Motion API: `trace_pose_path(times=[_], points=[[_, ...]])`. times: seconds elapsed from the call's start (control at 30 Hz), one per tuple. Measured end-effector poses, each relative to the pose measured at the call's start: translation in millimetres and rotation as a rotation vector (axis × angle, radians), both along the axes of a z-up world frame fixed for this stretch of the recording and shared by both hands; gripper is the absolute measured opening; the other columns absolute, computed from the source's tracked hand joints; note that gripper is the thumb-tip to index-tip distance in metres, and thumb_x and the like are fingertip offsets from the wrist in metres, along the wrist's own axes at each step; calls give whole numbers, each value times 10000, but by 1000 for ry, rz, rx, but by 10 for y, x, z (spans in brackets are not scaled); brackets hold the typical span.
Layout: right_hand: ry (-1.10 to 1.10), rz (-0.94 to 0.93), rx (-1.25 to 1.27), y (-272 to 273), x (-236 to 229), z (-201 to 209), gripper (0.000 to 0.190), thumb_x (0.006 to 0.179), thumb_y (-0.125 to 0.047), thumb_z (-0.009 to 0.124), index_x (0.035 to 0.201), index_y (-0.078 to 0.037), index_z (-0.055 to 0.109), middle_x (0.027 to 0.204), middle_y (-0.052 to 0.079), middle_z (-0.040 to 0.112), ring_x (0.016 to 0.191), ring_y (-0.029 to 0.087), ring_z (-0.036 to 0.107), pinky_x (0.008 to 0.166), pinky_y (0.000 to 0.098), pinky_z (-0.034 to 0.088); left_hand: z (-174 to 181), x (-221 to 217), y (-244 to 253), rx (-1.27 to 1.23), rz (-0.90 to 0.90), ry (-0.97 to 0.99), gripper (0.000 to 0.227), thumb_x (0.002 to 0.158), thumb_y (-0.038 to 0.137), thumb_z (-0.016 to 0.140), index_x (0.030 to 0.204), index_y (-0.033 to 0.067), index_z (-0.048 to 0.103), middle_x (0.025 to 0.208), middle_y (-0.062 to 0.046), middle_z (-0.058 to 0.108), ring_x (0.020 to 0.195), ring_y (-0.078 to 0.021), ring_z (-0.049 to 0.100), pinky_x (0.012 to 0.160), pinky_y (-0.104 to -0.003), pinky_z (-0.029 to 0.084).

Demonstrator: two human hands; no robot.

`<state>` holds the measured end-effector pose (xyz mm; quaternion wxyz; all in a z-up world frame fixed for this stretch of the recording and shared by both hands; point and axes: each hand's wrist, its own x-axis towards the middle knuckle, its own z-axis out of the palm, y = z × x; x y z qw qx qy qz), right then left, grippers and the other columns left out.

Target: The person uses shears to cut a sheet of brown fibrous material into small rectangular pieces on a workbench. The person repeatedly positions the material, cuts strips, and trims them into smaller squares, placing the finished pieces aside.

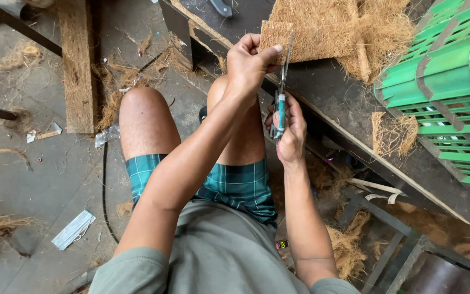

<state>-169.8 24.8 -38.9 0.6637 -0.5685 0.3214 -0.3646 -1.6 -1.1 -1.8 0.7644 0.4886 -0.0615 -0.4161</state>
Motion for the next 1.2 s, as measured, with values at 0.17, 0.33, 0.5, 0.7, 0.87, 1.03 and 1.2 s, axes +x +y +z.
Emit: trace_pose_path(times=[0.17,0.33,0.5,0.7,0.87,1.03,1.2], points=[[-28,-16,17,-10,6,-38,537,900,-222,648,1378,-24,505,976,117,613,691,151,577,613,262,491,0,-1,-8,13,-9,-15,300,764,23,802,774,113,516,626,-1,520,593,-149,667,517,-280,595],[11,-29,4,1,-4,-60,548,902,-252,692,1380,-52,515,933,100,639,659,128,585,592,240,504,41,-7,27,-36,-25,-9,217,785,5,782,830,59,577,682,-112,696,606,-213,717,558,-298,609],[63,-44,-37,-7,2,-16,490,899,-170,661,1356,-54,530,846,84,639,625,129,589,576,242,507,30,-15,23,-74,-27,0,230,783,-23,775,798,64,562,651,-75,635,595,-204,694,546,-302,597],[-17,-50,87,-38,35,30,497,871,-157,617,1337,-20,513,810,63,586,633,145,566,576,249,483,69,-15,46,-17,-87,-23,292,782,-38,780,783,92,519,683,-53,596,623,-209,711,563,-300,625],[-22,-59,121,-64,77,77,556,854,-237,631,1352,-27,503,785,49,572,629,137,575,549,243,469,57,4,47,-15,-117,-34,253,782,-42,773,783,80,551,694,-78,638,593,-199,687,563,-319,643],[-46,-111,134,-18,145,170,426,851,-66,620,1266,-6,542,742,76,601,518,134,552,433,231,417,19,-15,32,-60,-106,26,306,780,-73,778,799,83,515,680,-89,620,590,-212,686,490,-276,562],[100,-182,44,-170,-72,299,433,905,-31,636,1324,-41,528,980,101,650,641,120,619,528,233,534,91,100,140,-49,-130,34,102,866,24,705,842,67,615,745,-90,675,648,-177,660,592,-286,594]])
